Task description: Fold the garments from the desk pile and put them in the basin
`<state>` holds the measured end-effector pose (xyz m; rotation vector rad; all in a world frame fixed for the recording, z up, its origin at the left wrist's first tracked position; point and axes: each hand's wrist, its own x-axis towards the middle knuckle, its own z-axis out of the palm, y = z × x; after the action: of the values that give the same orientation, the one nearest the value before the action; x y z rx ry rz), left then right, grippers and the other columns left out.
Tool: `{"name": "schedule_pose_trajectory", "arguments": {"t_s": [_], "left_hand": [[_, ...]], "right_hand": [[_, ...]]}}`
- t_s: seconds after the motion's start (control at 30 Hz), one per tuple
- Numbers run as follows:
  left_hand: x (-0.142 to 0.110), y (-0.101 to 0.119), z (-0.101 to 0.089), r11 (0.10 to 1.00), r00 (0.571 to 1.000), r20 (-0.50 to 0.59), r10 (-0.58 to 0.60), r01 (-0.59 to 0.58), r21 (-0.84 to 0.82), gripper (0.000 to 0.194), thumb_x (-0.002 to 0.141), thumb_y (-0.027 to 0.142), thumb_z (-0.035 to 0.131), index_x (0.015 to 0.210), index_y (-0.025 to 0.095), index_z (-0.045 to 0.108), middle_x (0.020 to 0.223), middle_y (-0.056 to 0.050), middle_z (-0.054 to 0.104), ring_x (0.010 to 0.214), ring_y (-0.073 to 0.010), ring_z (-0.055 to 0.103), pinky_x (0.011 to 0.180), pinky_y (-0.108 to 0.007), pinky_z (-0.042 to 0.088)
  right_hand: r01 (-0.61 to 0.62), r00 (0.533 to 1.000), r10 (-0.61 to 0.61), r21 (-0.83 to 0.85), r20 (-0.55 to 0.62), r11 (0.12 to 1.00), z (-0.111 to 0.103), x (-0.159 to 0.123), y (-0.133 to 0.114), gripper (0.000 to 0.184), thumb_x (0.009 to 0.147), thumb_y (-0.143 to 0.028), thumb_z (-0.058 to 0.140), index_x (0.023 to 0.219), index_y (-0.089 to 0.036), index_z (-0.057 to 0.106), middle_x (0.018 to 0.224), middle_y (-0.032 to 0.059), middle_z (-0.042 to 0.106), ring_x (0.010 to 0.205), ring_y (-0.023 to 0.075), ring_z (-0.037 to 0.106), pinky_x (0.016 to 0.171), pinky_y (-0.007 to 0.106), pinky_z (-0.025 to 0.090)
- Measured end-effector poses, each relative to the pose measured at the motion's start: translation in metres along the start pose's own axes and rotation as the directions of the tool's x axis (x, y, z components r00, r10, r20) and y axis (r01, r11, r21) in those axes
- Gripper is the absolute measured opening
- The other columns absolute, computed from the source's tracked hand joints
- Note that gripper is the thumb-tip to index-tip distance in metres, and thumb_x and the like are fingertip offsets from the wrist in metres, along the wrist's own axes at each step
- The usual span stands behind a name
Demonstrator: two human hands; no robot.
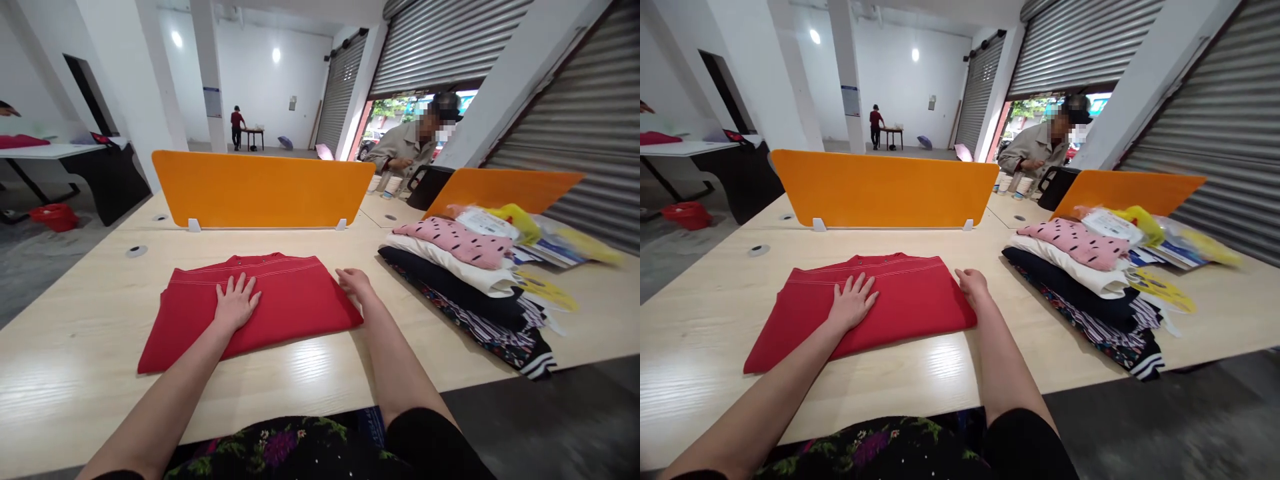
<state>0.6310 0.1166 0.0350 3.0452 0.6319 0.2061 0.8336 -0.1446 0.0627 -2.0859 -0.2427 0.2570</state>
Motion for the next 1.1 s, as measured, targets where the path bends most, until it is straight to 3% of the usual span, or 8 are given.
{"name": "schedule_pose_trajectory", "arguments": {"t_s": [0.1,0.23,0.53,0.7,0.8,0.9,0.97,1.1], "left_hand": [[0.001,0.001,0.001,1.000,1.000,0.009,0.001,-0.001,-0.016,0.059,0.096,0.052,0.026,0.150,0.028,0.030,0.160,-0.007,0.022,0.145,-0.0388,0.020,0.110,-0.068,0.016],[0.001,0.002,-0.005,0.999,0.999,0.040,0.004,-0.003,-0.032,0.059,0.097,0.051,0.025,0.151,0.027,0.029,0.160,-0.007,0.021,0.145,-0.0380,0.018,0.111,-0.069,0.015],[-0.046,0.016,-0.008,0.990,0.992,0.031,0.122,-0.120,-0.081,0.057,0.097,0.053,0.030,0.148,0.029,0.036,0.158,-0.004,0.027,0.145,-0.0355,0.022,0.113,-0.064,0.017],[-0.055,0.022,-0.004,0.982,0.993,0.000,0.114,-0.113,-0.154,0.053,0.098,0.043,0.031,0.143,0.017,0.043,0.154,-0.013,0.034,0.143,-0.0322,0.027,0.115,-0.060,0.019],[-0.055,0.023,-0.007,0.969,0.995,-0.069,0.072,-0.086,-0.230,0.045,0.099,0.031,0.028,0.131,0.010,0.052,0.148,-0.019,0.042,0.138,-0.0272,0.038,0.115,-0.051,0.027],[-0.061,0.018,-0.011,0.970,0.997,-0.050,0.059,-0.069,-0.235,0.039,0.097,0.025,0.033,0.124,0.014,0.058,0.138,-0.014,0.055,0.134,-0.0295,0.042,0.114,-0.054,0.027],[-0.069,0.011,-0.013,0.973,0.999,-0.029,0.038,-0.043,-0.227,0.037,0.093,0.023,0.039,0.122,0.017,0.061,0.129,-0.012,0.062,0.133,-0.0327,0.043,0.115,-0.055,0.024],[-0.094,-0.011,-0.019,0.977,0.998,-0.023,0.055,-0.059,-0.207,0.043,0.090,0.021,0.040,0.129,0.020,0.058,0.131,-0.010,0.061,0.136,-0.0322,0.039,0.117,-0.049,0.021]], "right_hand": [[-0.122,0.971,0.083,0.163,0.226,0.979,-0.012,-0.026,0.010,0.039,0.078,-0.047,0.071,0.091,-0.010,0.069,0.084,0.0153,0.073,0.076,0.0236,0.071,0.065,0.031,0.057],[-0.366,0.845,0.089,0.449,0.527,0.815,-0.004,-0.051,0.012,0.031,0.074,-0.029,0.078,0.099,-0.012,0.069,0.096,0.0139,0.075,0.084,0.0230,0.072,0.076,0.032,0.060],[-0.345,0.877,0.061,0.537,0.477,0.770,-0.002,-0.045,0.018,0.033,0.069,-0.016,0.076,0.100,-0.012,0.067,0.099,0.0127,0.075,0.090,0.0242,0.072,0.086,0.035,0.058],[-0.092,0.913,-0.168,0.589,0.371,0.803,0.000,-0.058,-0.056,0.036,0.062,-0.025,0.081,0.093,-0.015,0.068,0.095,0.0093,0.075,0.088,0.0239,0.071,0.083,0.033,0.056],[0.072,0.837,-0.383,0.615,0.391,0.785,0.036,-0.077,-0.125,0.040,0.058,-0.027,0.081,0.094,-0.015,0.068,0.092,0.0053,0.074,0.085,0.0216,0.069,0.081,0.032,0.054],[0.149,0.736,-0.487,0.588,0.471,0.795,0.105,-0.100,-0.171,0.037,0.059,-0.029,0.079,0.092,-0.016,0.066,0.081,0.0000,0.071,0.076,0.0190,0.067,0.074,0.030,0.054],[0.152,0.708,-0.457,0.515,0.538,0.843,0.158,-0.115,-0.180,0.042,0.064,-0.029,0.077,0.101,-0.016,0.065,0.081,0.0004,0.070,0.076,0.0186,0.066,0.073,0.030,0.055],[0.181,0.487,-0.390,0.346,0.782,0.920,0.227,-0.127,-0.170,0.052,0.082,-0.037,0.067,0.129,-0.017,0.056,0.103,0.0071,0.071,0.092,0.0205,0.068,0.082,0.035,0.056]]}}
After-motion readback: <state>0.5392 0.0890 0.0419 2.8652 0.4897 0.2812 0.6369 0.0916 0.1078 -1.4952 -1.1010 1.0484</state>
